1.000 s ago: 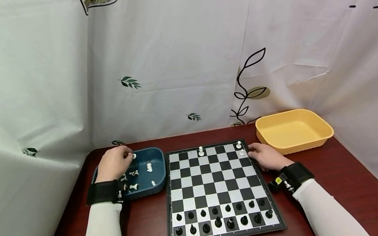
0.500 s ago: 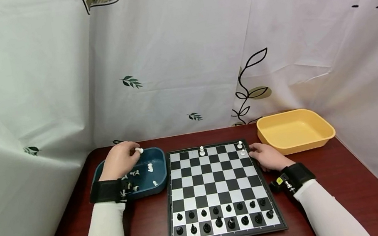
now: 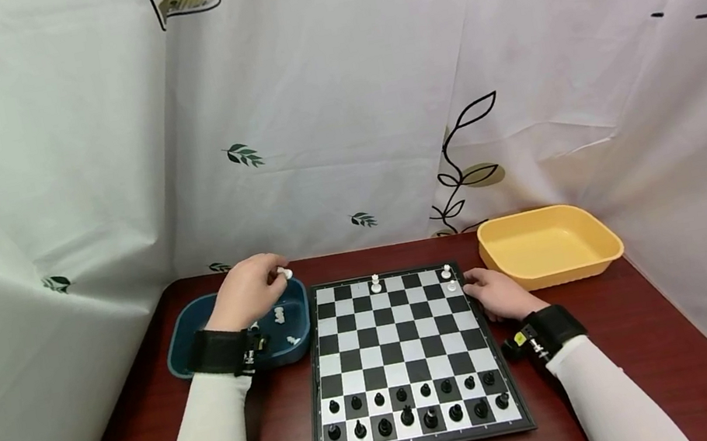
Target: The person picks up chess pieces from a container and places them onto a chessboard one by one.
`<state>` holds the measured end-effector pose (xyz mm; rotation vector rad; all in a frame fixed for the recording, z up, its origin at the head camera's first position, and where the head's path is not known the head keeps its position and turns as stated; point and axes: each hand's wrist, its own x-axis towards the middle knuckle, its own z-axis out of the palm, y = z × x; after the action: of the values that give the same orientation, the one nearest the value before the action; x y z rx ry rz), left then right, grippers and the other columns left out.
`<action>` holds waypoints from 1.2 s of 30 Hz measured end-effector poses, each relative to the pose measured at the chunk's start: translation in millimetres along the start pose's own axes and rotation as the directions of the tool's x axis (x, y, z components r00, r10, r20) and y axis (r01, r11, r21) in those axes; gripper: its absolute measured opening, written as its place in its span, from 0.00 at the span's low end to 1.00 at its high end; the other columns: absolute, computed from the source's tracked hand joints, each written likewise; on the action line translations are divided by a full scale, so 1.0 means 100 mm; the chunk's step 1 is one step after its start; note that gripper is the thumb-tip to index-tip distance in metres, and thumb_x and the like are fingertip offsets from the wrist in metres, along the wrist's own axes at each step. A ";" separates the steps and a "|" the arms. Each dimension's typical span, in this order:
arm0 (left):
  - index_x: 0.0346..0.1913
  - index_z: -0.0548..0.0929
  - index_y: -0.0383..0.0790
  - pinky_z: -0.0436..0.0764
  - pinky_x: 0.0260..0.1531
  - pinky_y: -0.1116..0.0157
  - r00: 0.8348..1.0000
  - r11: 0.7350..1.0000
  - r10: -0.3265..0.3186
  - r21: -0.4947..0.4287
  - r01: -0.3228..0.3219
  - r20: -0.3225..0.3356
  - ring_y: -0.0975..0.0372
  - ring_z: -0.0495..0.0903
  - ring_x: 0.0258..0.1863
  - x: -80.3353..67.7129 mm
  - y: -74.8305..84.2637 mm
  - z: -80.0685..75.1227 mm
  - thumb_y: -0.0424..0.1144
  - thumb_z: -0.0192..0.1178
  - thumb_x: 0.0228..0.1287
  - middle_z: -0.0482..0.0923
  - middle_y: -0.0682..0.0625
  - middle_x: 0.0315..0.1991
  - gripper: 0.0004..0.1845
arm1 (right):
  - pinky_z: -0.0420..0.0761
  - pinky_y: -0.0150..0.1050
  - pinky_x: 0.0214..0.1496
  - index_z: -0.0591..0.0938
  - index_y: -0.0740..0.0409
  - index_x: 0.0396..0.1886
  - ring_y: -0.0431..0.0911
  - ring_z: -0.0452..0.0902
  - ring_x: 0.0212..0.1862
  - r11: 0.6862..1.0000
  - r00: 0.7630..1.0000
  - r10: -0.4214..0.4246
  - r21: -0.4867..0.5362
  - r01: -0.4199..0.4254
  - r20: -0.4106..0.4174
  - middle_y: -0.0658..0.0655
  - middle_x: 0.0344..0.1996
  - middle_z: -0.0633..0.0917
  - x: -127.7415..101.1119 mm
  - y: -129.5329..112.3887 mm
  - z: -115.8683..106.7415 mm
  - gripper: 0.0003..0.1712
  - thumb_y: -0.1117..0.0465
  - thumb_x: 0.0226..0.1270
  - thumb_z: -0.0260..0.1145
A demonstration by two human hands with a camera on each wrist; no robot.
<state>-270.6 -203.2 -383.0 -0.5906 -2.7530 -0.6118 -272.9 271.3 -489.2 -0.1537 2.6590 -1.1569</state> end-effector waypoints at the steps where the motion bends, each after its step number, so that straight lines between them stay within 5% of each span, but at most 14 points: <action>1: 0.57 0.92 0.36 0.86 0.45 0.50 1.000 1.000 0.007 -0.002 -0.007 0.000 0.53 0.85 0.40 0.02 0.03 0.01 0.32 0.65 0.78 0.90 0.43 0.47 0.11 | 0.78 0.46 0.23 0.76 0.67 0.74 0.50 0.77 0.19 1.000 1.000 -0.001 0.001 0.001 0.002 0.57 0.20 0.80 0.00 0.00 0.00 0.24 0.57 0.90 0.54; 12: 0.53 0.93 0.39 0.85 0.43 0.53 0.997 0.996 0.072 -0.058 -0.070 0.039 0.57 0.85 0.39 0.27 0.50 0.17 0.34 0.64 0.80 0.90 0.47 0.46 0.10 | 0.78 0.46 0.24 0.75 0.68 0.75 0.51 0.77 0.19 1.000 1.000 0.000 -0.013 0.000 -0.001 0.57 0.20 0.80 -0.01 0.01 0.00 0.25 0.57 0.90 0.54; 20: 0.52 0.93 0.38 0.77 0.40 0.57 0.983 0.987 0.162 -0.010 -0.161 0.084 0.58 0.78 0.34 0.46 0.79 0.39 0.33 0.63 0.81 0.87 0.48 0.41 0.09 | 0.79 0.46 0.25 0.75 0.68 0.76 0.51 0.78 0.20 1.000 1.000 0.009 -0.006 -0.009 0.005 0.57 0.22 0.81 0.00 0.00 0.00 0.26 0.57 0.90 0.54; 36: 0.58 0.92 0.36 0.86 0.56 0.57 0.955 0.978 0.208 -0.012 -0.210 0.212 0.54 0.88 0.51 0.70 1.20 0.81 0.33 0.63 0.83 0.90 0.44 0.52 0.11 | 0.78 0.45 0.24 0.75 0.68 0.75 0.50 0.77 0.19 1.000 1.000 0.004 -0.002 -0.004 0.003 0.57 0.21 0.80 -0.01 -0.01 0.00 0.25 0.57 0.90 0.54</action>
<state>-292.8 -44.2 -389.5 -0.9822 -2.8312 -0.5109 -271.9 270.7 -488.5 -0.1502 2.6567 -1.1521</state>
